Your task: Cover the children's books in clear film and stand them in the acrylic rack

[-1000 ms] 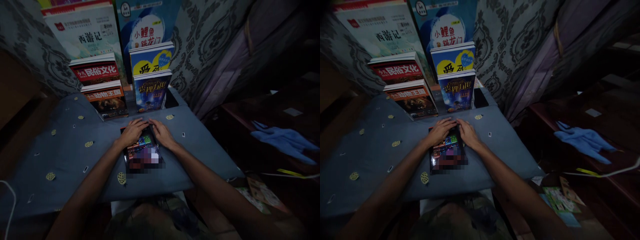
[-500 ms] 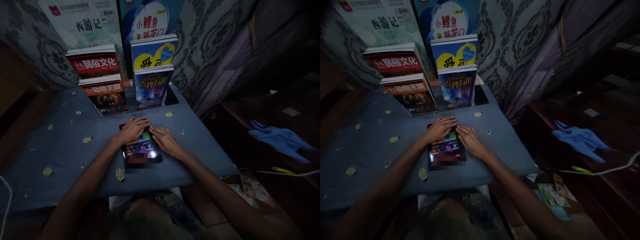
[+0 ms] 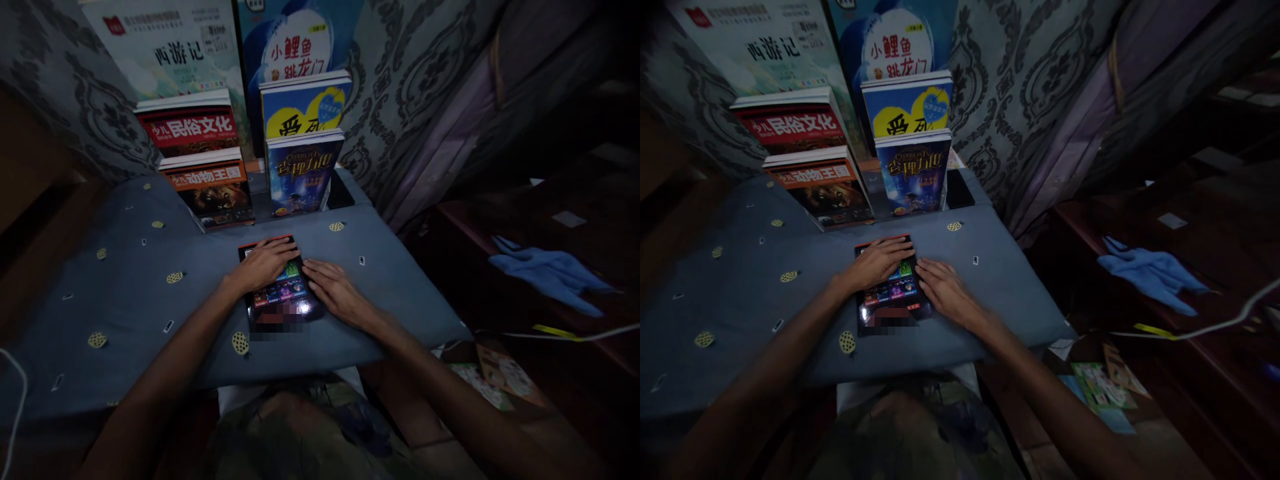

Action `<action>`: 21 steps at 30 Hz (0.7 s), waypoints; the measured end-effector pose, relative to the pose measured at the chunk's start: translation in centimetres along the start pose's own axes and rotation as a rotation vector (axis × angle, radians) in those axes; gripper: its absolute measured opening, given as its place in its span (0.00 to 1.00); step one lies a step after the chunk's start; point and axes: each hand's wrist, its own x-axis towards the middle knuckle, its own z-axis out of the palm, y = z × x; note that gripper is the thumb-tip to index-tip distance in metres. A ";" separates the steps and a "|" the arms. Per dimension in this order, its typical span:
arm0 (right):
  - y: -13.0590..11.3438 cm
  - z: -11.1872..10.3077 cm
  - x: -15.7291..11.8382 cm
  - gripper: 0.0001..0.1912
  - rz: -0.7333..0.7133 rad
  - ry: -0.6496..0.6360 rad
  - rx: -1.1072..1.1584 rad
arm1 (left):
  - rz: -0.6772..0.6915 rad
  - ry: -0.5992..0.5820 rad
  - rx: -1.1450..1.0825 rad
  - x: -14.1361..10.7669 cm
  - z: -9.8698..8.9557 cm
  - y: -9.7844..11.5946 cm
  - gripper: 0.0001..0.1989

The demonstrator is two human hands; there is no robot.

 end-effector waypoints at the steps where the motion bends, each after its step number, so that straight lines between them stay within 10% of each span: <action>1: -0.2 -0.2 -0.5 0.22 -0.005 -0.008 0.004 | 0.010 -0.004 -0.005 -0.1 0.0 0.1 0.21; 21: -0.5 -0.8 -5.0 0.44 -0.079 -0.026 0.151 | 0.238 -0.097 -0.068 -4.4 -0.4 8.2 0.20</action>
